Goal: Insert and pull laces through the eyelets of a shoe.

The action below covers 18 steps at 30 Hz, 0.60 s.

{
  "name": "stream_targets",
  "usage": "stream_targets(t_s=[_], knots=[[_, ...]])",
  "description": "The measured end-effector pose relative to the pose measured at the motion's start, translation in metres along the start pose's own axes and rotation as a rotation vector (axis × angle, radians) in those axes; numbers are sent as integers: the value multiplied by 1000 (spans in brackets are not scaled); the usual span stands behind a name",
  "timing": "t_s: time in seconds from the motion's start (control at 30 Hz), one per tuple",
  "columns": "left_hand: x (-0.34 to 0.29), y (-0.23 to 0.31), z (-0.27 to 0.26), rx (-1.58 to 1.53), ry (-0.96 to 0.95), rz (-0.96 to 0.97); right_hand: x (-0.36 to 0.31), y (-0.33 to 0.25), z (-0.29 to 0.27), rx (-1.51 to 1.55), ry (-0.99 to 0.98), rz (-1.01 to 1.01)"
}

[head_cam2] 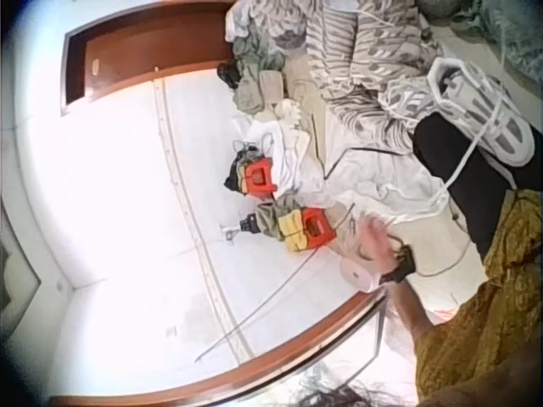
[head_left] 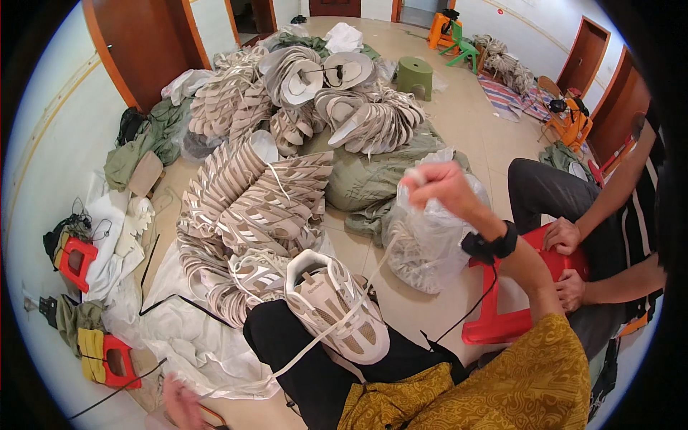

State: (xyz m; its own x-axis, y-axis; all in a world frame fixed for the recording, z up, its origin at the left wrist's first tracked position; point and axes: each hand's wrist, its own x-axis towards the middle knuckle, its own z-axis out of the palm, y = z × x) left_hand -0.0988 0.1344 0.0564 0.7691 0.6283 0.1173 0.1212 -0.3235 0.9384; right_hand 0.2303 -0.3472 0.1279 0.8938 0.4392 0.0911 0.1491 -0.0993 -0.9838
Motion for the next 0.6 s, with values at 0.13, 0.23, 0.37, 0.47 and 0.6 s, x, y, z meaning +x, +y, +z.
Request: stream_targets(t_s=[0.13,0.23,0.37,0.47,0.6], knots=[[-25,66,128,-607,-405,-524,-11,0,83,126,-384,145],[-24,87,195,-778,-773,-617,-37,17,116,-30,-496,157],[-23,79,216,-1023,-745,-633,-58,45,146,-295,-669,-312],[-25,69,216,-1040,-772,-613,-64,58,158,-306,-721,-395],[-32,82,215,-1024,-709,-573,-57,58,150,-198,-762,12]])
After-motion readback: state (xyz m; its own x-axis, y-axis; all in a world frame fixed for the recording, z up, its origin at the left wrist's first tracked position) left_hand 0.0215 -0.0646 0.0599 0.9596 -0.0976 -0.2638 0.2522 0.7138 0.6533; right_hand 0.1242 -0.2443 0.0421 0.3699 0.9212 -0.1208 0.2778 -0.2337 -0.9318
